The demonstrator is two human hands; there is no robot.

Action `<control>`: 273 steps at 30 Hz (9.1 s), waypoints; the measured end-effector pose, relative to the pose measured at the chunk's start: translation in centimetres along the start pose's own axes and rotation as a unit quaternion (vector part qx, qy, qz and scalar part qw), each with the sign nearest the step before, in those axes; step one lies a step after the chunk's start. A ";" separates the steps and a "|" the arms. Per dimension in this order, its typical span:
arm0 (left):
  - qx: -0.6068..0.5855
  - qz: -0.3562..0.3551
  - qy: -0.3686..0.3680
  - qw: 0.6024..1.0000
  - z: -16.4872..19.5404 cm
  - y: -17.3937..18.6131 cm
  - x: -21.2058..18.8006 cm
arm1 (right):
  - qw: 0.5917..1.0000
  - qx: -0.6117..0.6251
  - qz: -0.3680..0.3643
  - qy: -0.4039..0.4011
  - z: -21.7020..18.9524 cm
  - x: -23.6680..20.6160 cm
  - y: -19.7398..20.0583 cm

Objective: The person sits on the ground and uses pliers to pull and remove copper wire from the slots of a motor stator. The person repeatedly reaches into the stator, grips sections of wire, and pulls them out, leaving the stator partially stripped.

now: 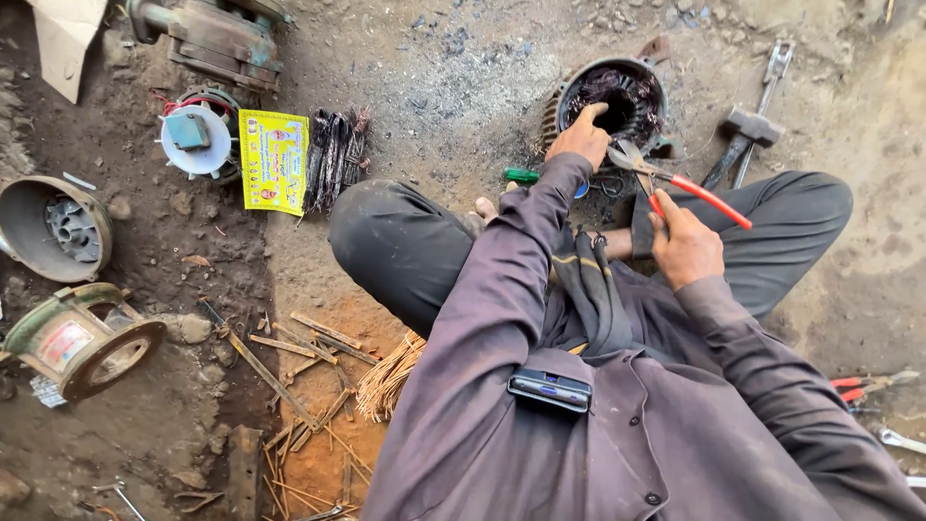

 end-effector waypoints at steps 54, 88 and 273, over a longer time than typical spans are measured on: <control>0.020 -0.001 -0.020 1.000 0.0 -0.2 0.1 | 0.749 0.247 -0.394 -0.473 7.5 1.1 -5.5; 0.048 -0.004 -0.008 0.999 -0.7 -0.5 1.0 | 0.732 0.089 -0.445 -0.508 12.4 -3.8 -5.8; 0.112 0.047 -0.013 0.993 1.7 0.6 1.9 | 0.945 -0.193 -0.257 0.051 -3.4 12.3 -1.9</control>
Point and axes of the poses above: each hand's wrist, its own x-axis towards the middle knuckle, its own y-axis out of the back of the hand, z = x × y, the point moved 10 cm from there along x, towards the middle knuckle, and after that the axes turned 12 degrees about z, right-handed, at the moved point
